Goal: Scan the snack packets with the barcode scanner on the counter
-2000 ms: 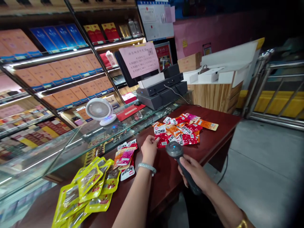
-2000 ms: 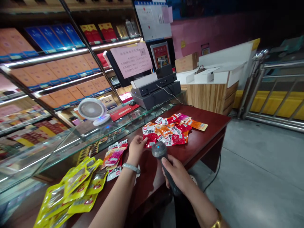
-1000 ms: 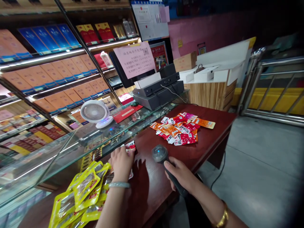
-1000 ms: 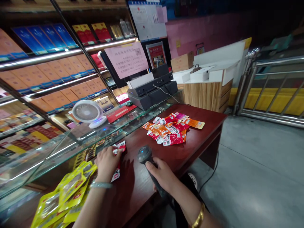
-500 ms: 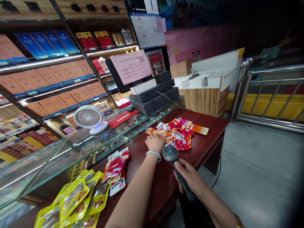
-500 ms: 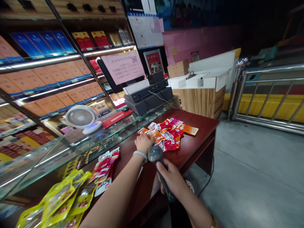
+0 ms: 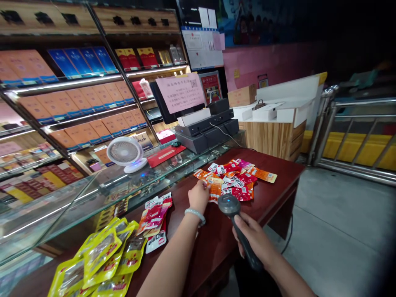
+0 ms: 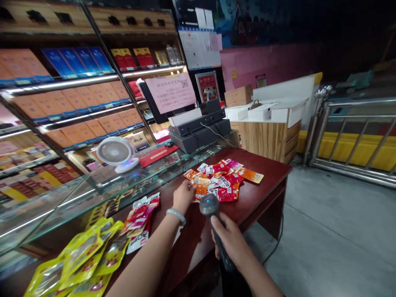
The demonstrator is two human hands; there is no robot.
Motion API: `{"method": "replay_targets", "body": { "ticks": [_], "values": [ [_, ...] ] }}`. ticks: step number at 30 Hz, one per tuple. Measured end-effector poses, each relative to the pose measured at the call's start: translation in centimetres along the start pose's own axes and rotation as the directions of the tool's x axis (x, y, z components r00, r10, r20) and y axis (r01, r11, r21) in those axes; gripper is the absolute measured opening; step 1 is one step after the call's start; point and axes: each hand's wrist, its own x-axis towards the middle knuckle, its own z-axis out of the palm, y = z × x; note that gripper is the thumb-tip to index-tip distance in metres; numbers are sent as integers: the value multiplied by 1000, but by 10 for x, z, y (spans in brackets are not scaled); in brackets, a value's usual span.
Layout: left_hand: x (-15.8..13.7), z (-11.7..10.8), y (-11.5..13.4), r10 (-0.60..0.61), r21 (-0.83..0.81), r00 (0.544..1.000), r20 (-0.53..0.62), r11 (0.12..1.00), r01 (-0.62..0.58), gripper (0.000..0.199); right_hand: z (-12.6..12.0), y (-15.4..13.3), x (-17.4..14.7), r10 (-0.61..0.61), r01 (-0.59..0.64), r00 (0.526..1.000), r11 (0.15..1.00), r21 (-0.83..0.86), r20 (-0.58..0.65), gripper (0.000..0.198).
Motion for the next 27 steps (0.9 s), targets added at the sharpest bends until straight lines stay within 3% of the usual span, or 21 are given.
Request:
{"method": "replay_targets", "body": {
  "ticks": [5, 10, 19, 27],
  "values": [
    [-25, -23, -49, -40, -99, 998, -39, 994, 36, 16, 20, 3, -1, 11, -9, 998, 1000, -30, 56, 45],
    [-54, -48, -79, -55, -117, 996, -75, 992, 45, 13, 45, 7, -3, 40, -29, 989, 996, -79, 145, 44],
    [-89, -64, -116, -142, -147, 988, -57, 980, 133, 14, 81, 8, -5, 35, -2, 975, 989, -149, 219, 41],
    [-101, -70, -130, -125, -145, 988, -88, 983, 112, 9, 108, -2, -3, 49, -17, 947, 994, -104, 317, 40]
  ]
}}
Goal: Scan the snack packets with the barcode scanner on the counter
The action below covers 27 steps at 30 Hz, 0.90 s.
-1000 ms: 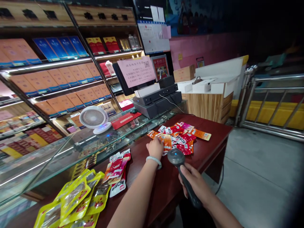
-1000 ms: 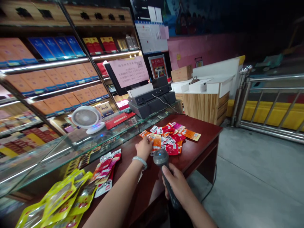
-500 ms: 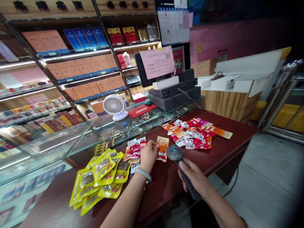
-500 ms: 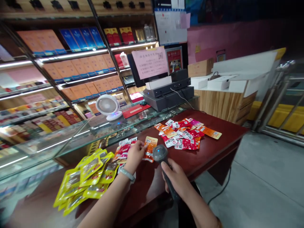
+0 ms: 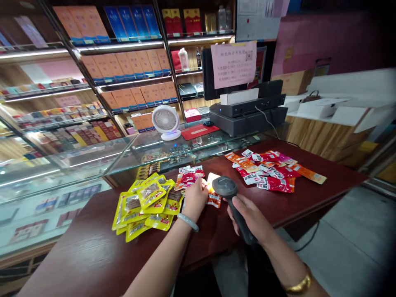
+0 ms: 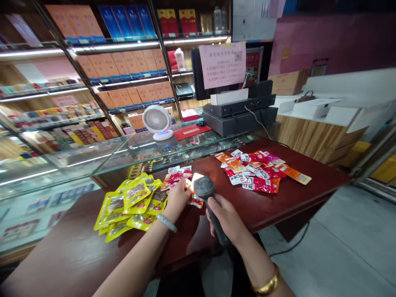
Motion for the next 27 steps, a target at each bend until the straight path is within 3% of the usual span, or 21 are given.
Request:
{"method": "replay_targets", "body": {
  "ticks": [6, 13, 17, 19, 23, 27],
  "values": [
    [-2, -2, -4, -26, -14, 999, 20, 1000, 26, 13, 2, 2, 2, 17, -17, 1000, 999, 32, 1, 44],
    [24, -35, -9, -62, 267, 996, -60, 961, 76, 25, -12, -4, 16, 39, -39, 998, 999, 15, -53, 47],
    [43, -52, -25, -124, 448, 992, -24, 885, 122, 29, -17, -12, 33, 47, -46, 999, 998, 35, -26, 51],
    [49, -54, -31, -73, 546, 996, -57, 833, 92, 33, -19, -15, 40, 56, -56, 998, 998, 35, -15, 53],
    [63, -38, -17, 130, 590, 976, -176, 808, -1, 42, -27, -15, 47, 71, -70, 997, 997, 40, -16, 53],
    [97, 4, 25, 165, 465, 986, -19, 875, -137, 37, -45, -13, 48, 50, -46, 998, 996, 81, -47, 49]
  ]
}}
